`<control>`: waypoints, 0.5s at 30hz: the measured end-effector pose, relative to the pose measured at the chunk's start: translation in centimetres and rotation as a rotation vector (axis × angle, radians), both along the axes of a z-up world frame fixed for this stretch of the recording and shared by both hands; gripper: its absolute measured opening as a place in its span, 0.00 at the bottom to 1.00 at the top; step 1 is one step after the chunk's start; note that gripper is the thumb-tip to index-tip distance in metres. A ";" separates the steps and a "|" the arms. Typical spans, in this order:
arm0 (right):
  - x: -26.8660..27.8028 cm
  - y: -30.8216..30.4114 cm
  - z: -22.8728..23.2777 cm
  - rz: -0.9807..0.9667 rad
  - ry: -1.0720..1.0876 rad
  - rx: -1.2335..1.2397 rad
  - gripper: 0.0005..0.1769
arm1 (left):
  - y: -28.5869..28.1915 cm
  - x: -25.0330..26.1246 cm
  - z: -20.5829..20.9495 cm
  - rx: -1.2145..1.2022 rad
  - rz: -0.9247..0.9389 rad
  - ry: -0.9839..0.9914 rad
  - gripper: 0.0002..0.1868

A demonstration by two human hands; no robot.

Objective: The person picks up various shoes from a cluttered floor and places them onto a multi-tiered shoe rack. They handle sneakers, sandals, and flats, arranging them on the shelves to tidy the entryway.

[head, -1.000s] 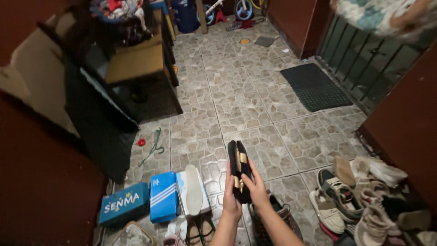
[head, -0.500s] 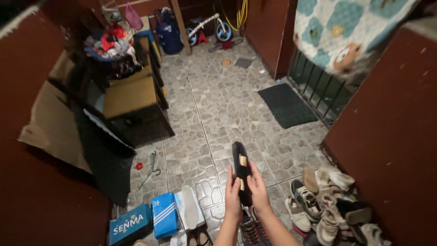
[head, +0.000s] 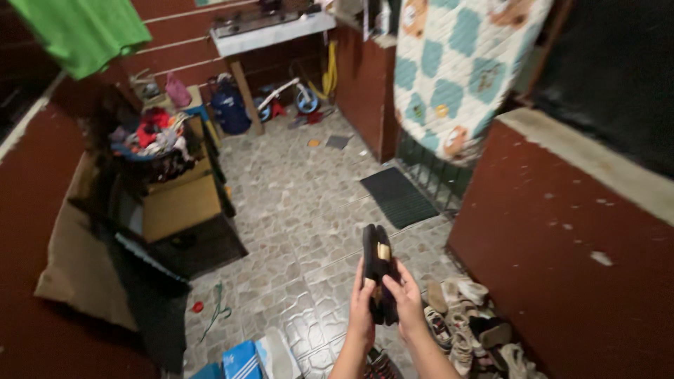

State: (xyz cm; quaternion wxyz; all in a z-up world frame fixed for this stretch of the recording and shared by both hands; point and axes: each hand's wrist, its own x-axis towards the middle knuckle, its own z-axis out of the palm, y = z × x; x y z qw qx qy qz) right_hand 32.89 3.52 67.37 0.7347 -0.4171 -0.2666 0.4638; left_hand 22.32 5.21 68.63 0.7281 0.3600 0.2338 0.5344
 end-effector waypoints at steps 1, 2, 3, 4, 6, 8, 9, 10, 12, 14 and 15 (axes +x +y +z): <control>0.8 -0.5 1.0 -0.031 0.041 0.003 0.31 | -0.4 0.7 1.2 -0.005 -0.007 -0.049 0.35; 1.9 -1.2 1.9 -0.062 0.083 0.002 0.30 | -1.0 1.4 2.1 -0.016 -0.013 -0.097 0.35; 3.0 -1.9 2.7 -0.092 0.126 0.001 0.28 | -1.6 2.3 2.9 -0.027 -0.019 -0.144 0.34; 4.2 -2.7 3.5 -0.085 0.191 0.013 0.27 | -2.0 3.1 3.8 -0.058 -0.038 -0.187 0.34; 6.8 -4.4 4.9 -0.072 0.319 0.043 0.25 | -2.9 4.9 5.1 -0.120 -0.078 -0.272 0.34; 8.5 -6.0 5.6 -0.109 0.304 0.055 0.22 | -3.9 6.9 5.9 -0.081 -0.115 -0.265 0.34; 9.5 -6.6 6.0 -0.126 0.295 0.060 0.21 | -4.3 8.0 6.3 -0.061 -0.133 -0.263 0.34; 10.4 -7.2 6.3 -0.138 0.309 0.072 0.21 | -4.6 9.0 6.7 -0.054 -0.153 -0.250 0.34; 12.3 -8.3 6.5 -0.162 0.336 0.095 0.20 | -5.4 11.0 7.4 -0.039 -0.195 -0.224 0.34; 14.4 -9.3 6.6 -0.164 0.244 0.115 0.20 | -6.6 13.2 8.2 -0.005 -0.229 -0.175 0.35; 15.5 -10.0 6.6 -0.166 0.199 0.122 0.21 | -7.2 14.4 8.5 0.012 -0.246 -0.150 0.35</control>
